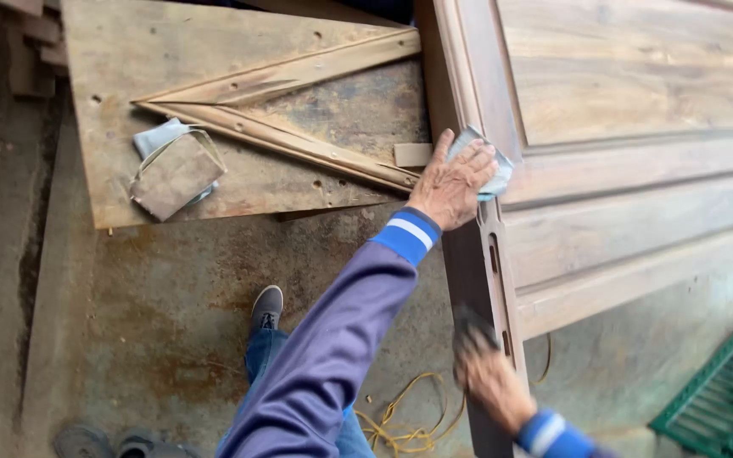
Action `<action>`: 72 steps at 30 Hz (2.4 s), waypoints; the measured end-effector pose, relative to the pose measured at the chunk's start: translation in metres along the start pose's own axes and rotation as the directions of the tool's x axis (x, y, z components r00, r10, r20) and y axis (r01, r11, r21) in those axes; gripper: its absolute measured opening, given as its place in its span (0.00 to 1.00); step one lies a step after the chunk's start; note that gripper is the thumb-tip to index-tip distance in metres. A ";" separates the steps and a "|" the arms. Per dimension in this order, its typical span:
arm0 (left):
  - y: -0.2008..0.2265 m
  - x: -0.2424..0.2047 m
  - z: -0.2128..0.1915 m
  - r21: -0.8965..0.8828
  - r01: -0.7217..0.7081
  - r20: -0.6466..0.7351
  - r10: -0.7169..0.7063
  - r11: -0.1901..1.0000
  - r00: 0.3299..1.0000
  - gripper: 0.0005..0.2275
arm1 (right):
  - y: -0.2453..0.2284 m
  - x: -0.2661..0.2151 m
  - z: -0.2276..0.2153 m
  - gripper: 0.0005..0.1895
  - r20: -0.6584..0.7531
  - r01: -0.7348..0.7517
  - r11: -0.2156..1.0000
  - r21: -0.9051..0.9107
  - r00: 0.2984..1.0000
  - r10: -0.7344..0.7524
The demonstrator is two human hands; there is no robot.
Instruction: Sanding the edges and surface of a wooden door using sandpaper.
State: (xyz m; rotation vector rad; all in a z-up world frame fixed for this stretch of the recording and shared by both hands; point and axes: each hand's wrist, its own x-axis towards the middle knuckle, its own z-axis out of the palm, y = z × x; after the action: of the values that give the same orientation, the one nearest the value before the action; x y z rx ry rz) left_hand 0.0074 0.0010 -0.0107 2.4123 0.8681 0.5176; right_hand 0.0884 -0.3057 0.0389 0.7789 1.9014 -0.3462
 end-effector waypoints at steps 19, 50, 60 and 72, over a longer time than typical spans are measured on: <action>-0.065 0.069 -0.056 0.067 -0.626 0.367 0.565 0.777 0.739 0.23 | -0.115 0.064 -0.038 0.23 -0.163 -0.736 -0.013 0.677 -0.166 0.973; -0.053 0.080 -0.017 -0.175 -0.706 0.261 0.723 0.687 0.639 0.19 | 0.024 0.182 -0.059 0.13 0.336 0.516 -0.501 0.694 -0.848 -0.409; -0.056 0.078 -0.013 -0.147 -0.681 0.245 0.693 0.718 0.678 0.19 | -0.016 0.136 -0.019 0.13 0.403 0.654 -0.460 0.601 -0.745 -0.532; -0.053 0.081 -0.018 -0.172 -0.702 0.245 0.720 0.691 0.649 0.23 | -0.064 0.148 0.019 0.15 0.527 0.836 -0.215 0.505 -0.496 -0.690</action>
State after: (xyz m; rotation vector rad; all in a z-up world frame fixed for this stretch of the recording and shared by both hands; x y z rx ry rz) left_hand 0.0319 0.0967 -0.0140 2.6169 -0.2805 0.4196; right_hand 0.0182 -0.3099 -0.1077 -1.3544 1.1172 -1.2519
